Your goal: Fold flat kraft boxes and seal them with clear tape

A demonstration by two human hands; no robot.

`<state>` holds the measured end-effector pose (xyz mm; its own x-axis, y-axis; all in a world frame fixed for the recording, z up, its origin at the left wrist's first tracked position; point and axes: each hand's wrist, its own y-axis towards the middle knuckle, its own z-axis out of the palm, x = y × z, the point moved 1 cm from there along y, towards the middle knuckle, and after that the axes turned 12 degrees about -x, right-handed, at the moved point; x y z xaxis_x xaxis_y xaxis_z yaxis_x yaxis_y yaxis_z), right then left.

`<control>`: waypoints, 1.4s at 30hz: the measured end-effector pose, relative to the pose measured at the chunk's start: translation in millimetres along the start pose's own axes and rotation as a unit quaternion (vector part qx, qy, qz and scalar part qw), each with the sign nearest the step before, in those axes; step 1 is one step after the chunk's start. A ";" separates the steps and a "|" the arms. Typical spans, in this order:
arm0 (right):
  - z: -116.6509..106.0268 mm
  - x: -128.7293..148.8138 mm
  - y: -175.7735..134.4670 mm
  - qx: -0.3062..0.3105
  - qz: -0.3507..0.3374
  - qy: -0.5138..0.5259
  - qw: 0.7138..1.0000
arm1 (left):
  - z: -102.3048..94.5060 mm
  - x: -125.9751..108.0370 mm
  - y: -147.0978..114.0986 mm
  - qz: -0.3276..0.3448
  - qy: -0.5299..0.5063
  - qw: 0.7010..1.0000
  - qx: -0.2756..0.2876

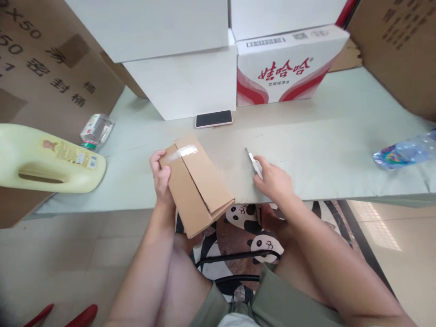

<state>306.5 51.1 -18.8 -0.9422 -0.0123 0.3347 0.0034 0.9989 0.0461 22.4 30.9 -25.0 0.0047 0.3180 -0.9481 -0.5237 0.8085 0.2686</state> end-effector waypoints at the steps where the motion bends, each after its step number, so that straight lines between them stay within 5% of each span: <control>1: -1.4 2.9 1.2 -0.012 0.003 0.029 1.000 | 0.7 1.6 -1.5 0.002 0.001 1.000 0.004; 5: -6.8 8.3 2.2 -0.048 0.043 0.213 0.975 | 4.1 8.8 -8.1 0.019 0.016 0.999 0.030; 11: -16.7 10.0 -0.6 -0.169 -0.001 0.512 0.842 | 12.4 12.5 -15.3 0.074 0.045 0.994 0.072; 18: -44.7 42.3 -25.1 -0.418 -0.154 0.429 0.786 | 20.5 10.7 -19.7 0.093 0.069 0.992 0.059; 23: -58.7 68.1 -52.8 -0.348 -0.106 0.421 0.831 | 20.3 7.7 -19.2 0.086 0.063 0.991 0.081; 30: -59.6 85.4 -59.0 -0.143 -0.192 0.284 0.929 | 19.0 8.2 -18.0 0.088 0.052 0.990 0.096; 42: -58.3 94.7 -56.7 -0.122 -0.217 0.266 0.931 | 15.7 11.0 -16.5 0.079 0.059 0.990 0.100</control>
<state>236.6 -9.3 65.2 -0.5738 -0.4984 0.6499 -0.2029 0.8553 0.4769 44.5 28.9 -37.2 -0.1700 0.3978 -0.9016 -0.3299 0.8391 0.4325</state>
